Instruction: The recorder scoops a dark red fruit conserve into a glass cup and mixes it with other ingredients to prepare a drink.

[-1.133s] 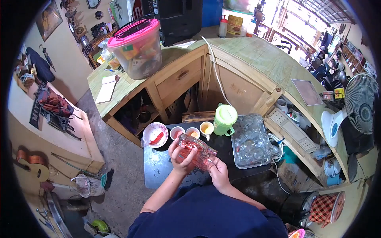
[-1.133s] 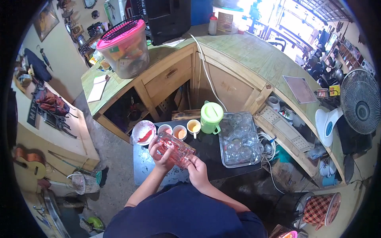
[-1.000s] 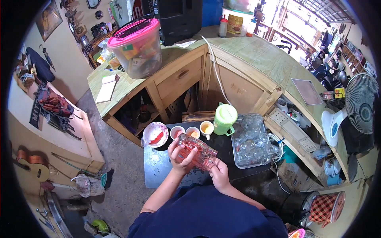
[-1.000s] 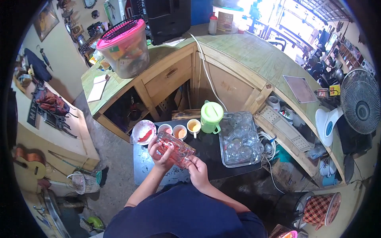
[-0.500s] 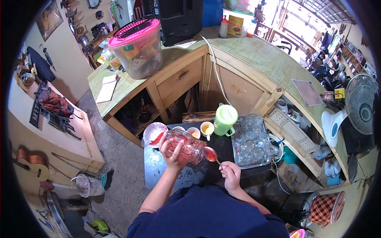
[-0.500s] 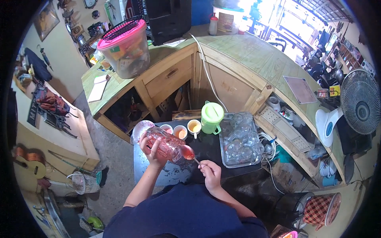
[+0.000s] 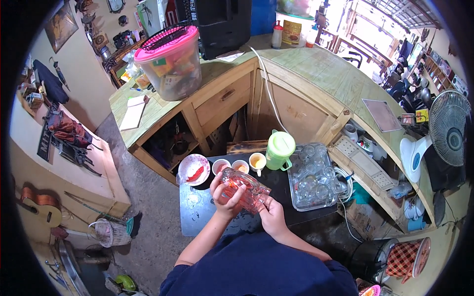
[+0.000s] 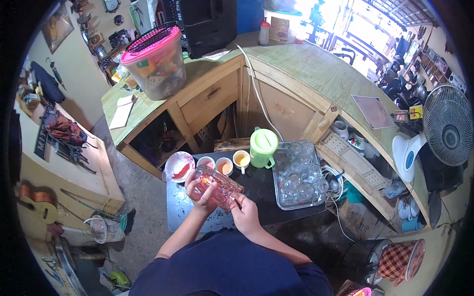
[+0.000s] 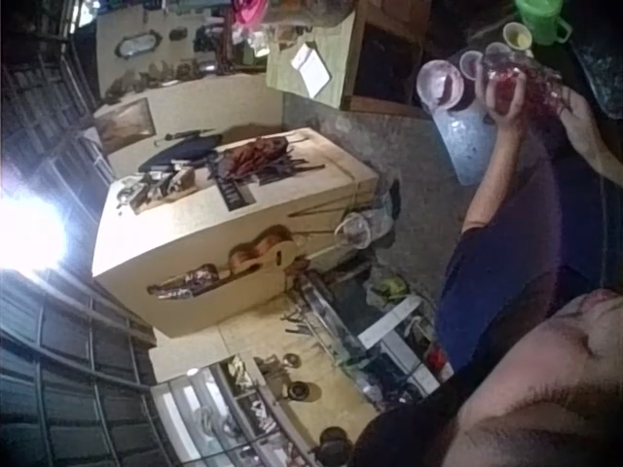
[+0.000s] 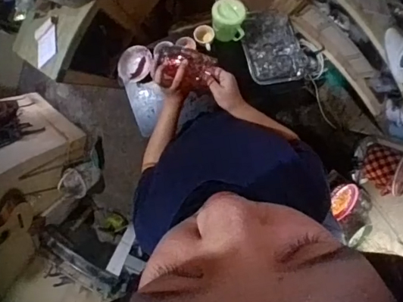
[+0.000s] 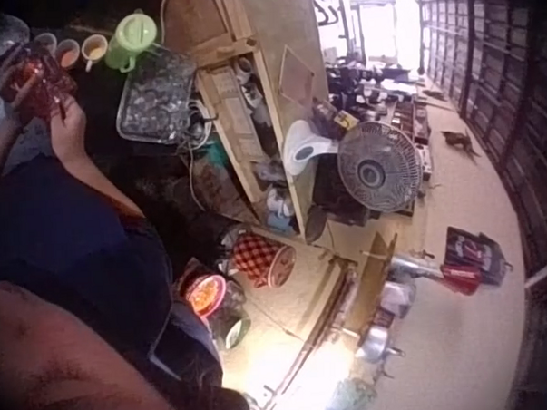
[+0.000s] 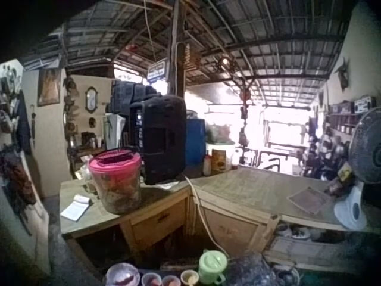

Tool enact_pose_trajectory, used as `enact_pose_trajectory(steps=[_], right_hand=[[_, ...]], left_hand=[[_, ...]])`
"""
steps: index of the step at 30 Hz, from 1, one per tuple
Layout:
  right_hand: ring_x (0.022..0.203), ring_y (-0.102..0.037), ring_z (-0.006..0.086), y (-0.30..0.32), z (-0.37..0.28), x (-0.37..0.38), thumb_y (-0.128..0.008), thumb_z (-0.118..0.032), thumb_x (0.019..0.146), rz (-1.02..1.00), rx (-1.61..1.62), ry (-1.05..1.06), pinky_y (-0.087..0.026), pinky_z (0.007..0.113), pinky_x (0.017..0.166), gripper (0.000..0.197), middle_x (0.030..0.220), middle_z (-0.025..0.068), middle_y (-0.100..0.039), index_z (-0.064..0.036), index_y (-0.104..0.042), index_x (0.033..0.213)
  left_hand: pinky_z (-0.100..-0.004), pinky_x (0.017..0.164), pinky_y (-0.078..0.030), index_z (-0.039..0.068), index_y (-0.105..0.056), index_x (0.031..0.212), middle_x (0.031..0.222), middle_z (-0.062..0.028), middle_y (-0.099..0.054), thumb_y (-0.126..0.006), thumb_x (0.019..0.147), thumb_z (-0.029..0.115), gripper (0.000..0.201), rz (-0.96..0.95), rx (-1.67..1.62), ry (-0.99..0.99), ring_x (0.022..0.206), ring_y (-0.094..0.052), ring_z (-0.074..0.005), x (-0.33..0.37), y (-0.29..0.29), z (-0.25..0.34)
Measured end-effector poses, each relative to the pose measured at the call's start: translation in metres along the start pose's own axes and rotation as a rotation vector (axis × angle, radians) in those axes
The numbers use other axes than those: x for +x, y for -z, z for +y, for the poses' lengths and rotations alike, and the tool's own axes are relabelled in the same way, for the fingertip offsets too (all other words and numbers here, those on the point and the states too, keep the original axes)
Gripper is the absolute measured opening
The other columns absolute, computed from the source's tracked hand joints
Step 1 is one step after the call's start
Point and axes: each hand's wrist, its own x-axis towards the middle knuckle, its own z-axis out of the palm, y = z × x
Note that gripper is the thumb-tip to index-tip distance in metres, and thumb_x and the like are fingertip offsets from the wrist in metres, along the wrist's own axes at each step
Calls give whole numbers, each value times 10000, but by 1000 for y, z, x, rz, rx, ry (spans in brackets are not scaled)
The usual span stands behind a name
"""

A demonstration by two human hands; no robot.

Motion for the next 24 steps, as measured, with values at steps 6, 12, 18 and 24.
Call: enact_pose_trajectory(steps=[6, 12, 18, 24], right_hand=[[1039, -593, 106, 4, 6, 2, -486, -15, 983, -26, 65, -8, -465, 269, 919, 268, 1151, 86, -651, 60, -564, 1228], [1046, -592, 113, 10, 19, 0, -486, 3, 980, -40, 120, -59, -458, 270, 933, 279, 1153, 81, -648, 50, -555, 1246], [1058, -585, 120, 9, 16, 2, -497, 0, 977, -79, 59, -28, -453, 279, 945, 276, 1156, 81, -648, 47, -564, 1240], [1057, -587, 121, 10, 14, 1, -505, -19, 979, -88, -8, -34, -453, 281, 947, 274, 1161, 79, -650, 43, -572, 1238]], left_hand=[[-471, 963, -488, 313, -647, 1102, 1147, -67, -388, -845, 598, 111, 578, -10, 13, 21, 1219, -467, -381, -8, -3, -2], [-467, 959, -488, 322, -647, 1102, 1162, -63, -393, -841, 602, 108, 578, -10, 22, 3, 1220, -466, -373, -4, -2, -1], [-472, 961, -481, 324, -647, 1110, 1181, -60, -400, -839, 602, 122, 579, -31, 25, 2, 1224, -460, -374, -8, -1, -4], [-473, 958, -474, 321, -644, 1119, 1183, -57, -403, -838, 615, 142, 569, -40, 34, -7, 1226, -457, -371, -10, 2, -7]])
